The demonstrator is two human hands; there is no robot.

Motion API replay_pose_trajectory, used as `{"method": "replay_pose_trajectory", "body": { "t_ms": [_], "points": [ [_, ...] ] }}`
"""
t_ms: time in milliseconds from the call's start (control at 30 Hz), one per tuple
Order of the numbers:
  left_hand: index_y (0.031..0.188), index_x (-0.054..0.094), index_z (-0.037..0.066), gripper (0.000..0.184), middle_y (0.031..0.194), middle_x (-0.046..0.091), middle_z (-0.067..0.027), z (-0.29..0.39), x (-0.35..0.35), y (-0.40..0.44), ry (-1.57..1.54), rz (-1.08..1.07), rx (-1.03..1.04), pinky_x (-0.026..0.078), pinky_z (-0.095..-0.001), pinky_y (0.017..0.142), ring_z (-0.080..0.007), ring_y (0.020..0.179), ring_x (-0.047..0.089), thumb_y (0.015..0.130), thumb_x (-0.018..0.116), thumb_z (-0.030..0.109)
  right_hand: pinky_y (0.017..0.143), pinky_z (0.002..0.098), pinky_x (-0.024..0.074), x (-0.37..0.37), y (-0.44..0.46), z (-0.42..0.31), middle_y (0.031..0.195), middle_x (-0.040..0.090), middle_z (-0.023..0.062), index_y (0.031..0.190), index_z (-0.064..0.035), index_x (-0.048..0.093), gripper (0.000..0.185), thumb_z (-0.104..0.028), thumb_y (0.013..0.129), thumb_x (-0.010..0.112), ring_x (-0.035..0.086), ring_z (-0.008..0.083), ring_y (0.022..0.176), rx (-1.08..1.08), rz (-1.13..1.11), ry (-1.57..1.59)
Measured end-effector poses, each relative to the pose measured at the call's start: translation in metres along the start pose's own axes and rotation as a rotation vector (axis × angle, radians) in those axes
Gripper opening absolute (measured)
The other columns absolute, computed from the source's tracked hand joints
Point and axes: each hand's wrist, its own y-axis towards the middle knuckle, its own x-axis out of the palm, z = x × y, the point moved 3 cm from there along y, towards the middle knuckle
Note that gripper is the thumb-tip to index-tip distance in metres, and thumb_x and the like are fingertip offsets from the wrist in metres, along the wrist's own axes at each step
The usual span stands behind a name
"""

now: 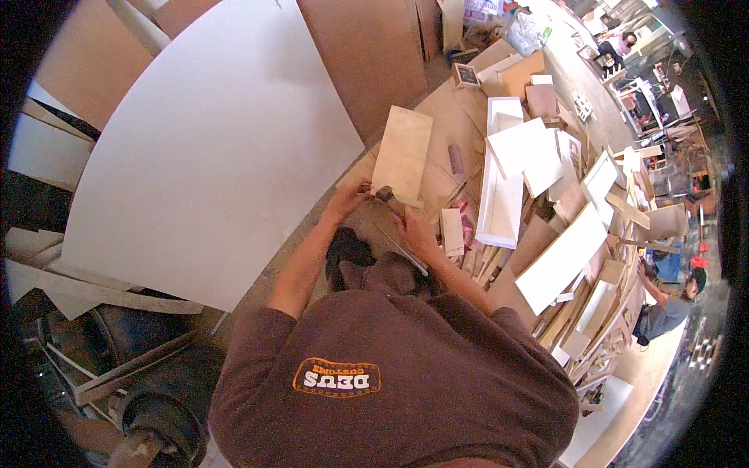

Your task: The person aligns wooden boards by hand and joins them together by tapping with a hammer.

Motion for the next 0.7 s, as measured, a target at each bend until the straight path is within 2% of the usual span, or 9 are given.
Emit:
{"method": "replay_pose_trajectory", "body": {
  "t_ms": [67, 167, 267, 333, 433, 500, 533, 567, 700],
  "points": [
    [0.117, 0.057, 0.0, 0.03, 0.109, 0.067, -0.0159, -0.002, 0.007, -0.003, -0.122, 0.031, -0.01, 0.052, -0.0355, 0.089, -0.0237, 0.104, 0.064, 0.087, 0.062, 0.005, 0.073, 0.0545, 0.0458, 0.002, -0.004, 0.003, 0.089, 0.06, 0.0336, 0.103, 0.0026, 0.048, 0.039, -0.036, 0.097, 0.048, 0.06, 0.0493, 0.085, -0.03, 0.079, 0.021],
    [0.117, 0.056, 0.0, 0.03, 0.109, 0.067, -0.0159, 0.006, -0.001, -0.004, -0.061, -0.008, -0.01, 0.052, -0.0353, 0.089, -0.0239, 0.104, 0.064, 0.087, 0.061, 0.004, 0.073, 0.0547, 0.0455, 0.009, 0.004, 0.011, 0.088, 0.059, 0.0329, 0.103, 0.0034, 0.049, 0.043, -0.039, 0.097, 0.047, 0.059, 0.0501, 0.085, -0.087, 0.091, -0.002],
    [0.117, 0.056, 0.0, 0.031, 0.111, 0.067, -0.0152, -0.003, 0.004, -0.003, -0.087, 0.014, -0.044, 0.051, -0.035, 0.089, -0.0235, 0.106, 0.064, 0.087, 0.06, 0.003, 0.072, 0.0549, 0.0448, -0.004, -0.004, -0.004, 0.087, 0.06, 0.032, 0.103, 0.0032, 0.049, 0.043, -0.04, 0.097, 0.047, 0.059, 0.0497, 0.084, -0.019, 0.069, 0.029],
    [0.118, 0.056, 0.001, 0.031, 0.111, 0.067, -0.0149, 0.005, 0.001, -0.006, -0.075, 0.018, -0.053, 0.052, -0.0347, 0.088, -0.0232, 0.106, 0.064, 0.087, 0.06, 0.004, 0.07, 0.0552, 0.0439, -0.016, -0.007, -0.013, 0.085, 0.06, 0.0298, 0.103, 0.0021, 0.05, 0.042, -0.039, 0.097, 0.048, 0.059, 0.0496, 0.081, -0.104, 0.209, 0.07],
    [0.12, 0.055, 0.002, 0.032, 0.112, 0.067, -0.0145, 0.004, 0.002, -0.01, -0.093, 0.03, -0.005, 0.052, -0.0342, 0.087, -0.0228, 0.105, 0.064, 0.088, 0.06, 0.004, 0.067, 0.0552, 0.0435, -0.008, -0.005, -0.016, 0.079, 0.061, 0.0281, 0.1, 0.0009, 0.049, 0.041, -0.04, 0.097, 0.048, 0.059, 0.0489, 0.077, -0.091, 0.335, 0.098],
    [0.121, 0.054, 0.003, 0.033, 0.112, 0.067, -0.0144, -0.01, 0.011, -0.006, -0.117, 0.045, 0.054, 0.052, -0.0341, 0.086, -0.0227, 0.105, 0.065, 0.088, 0.061, 0.005, 0.066, 0.0553, 0.0434, 0.007, 0.01, 0.001, 0.078, 0.061, 0.0276, 0.098, 0.0008, 0.049, 0.041, -0.04, 0.097, 0.048, 0.059, 0.0486, 0.076, -0.107, 0.232, 0.017],
    [0.123, 0.053, 0.003, 0.035, 0.111, 0.067, -0.0143, -0.03, 0.023, 0.002, -0.247, -0.013, 0.06, 0.052, -0.0339, 0.085, -0.0226, 0.104, 0.065, 0.088, 0.061, 0.005, 0.065, 0.0553, 0.0433, 0.014, 0.017, 0.004, 0.076, 0.061, 0.0272, 0.097, 0.0008, 0.049, 0.041, -0.041, 0.097, 0.048, 0.06, 0.0483, 0.075, -0.125, 0.134, -0.06],
    [0.124, 0.052, 0.004, 0.037, 0.11, 0.067, -0.0142, -0.041, 0.029, 0.007, -0.376, -0.069, 0.066, 0.052, -0.0337, 0.084, -0.0226, 0.104, 0.065, 0.089, 0.061, 0.006, 0.065, 0.0553, 0.0433, 0.013, 0.021, 0.002, 0.076, 0.061, 0.0272, 0.097, 0.0008, 0.049, 0.041, -0.041, 0.097, 0.048, 0.06, 0.0483, 0.075, -0.134, 0.135, -0.06],
    [0.126, 0.05, 0.005, 0.038, 0.109, 0.068, -0.0133, -0.009, 0.016, -0.005, -0.303, -0.029, -0.079, 0.052, -0.0339, 0.085, -0.0224, 0.103, 0.065, 0.089, 0.06, 0.006, 0.065, 0.055, 0.0433, 0.011, 0.014, -0.003, 0.076, 0.061, 0.0282, 0.095, 0.0014, 0.049, 0.042, -0.04, 0.096, 0.049, 0.06, 0.0476, 0.076, -0.078, 0.094, -0.039]
  ]
}}
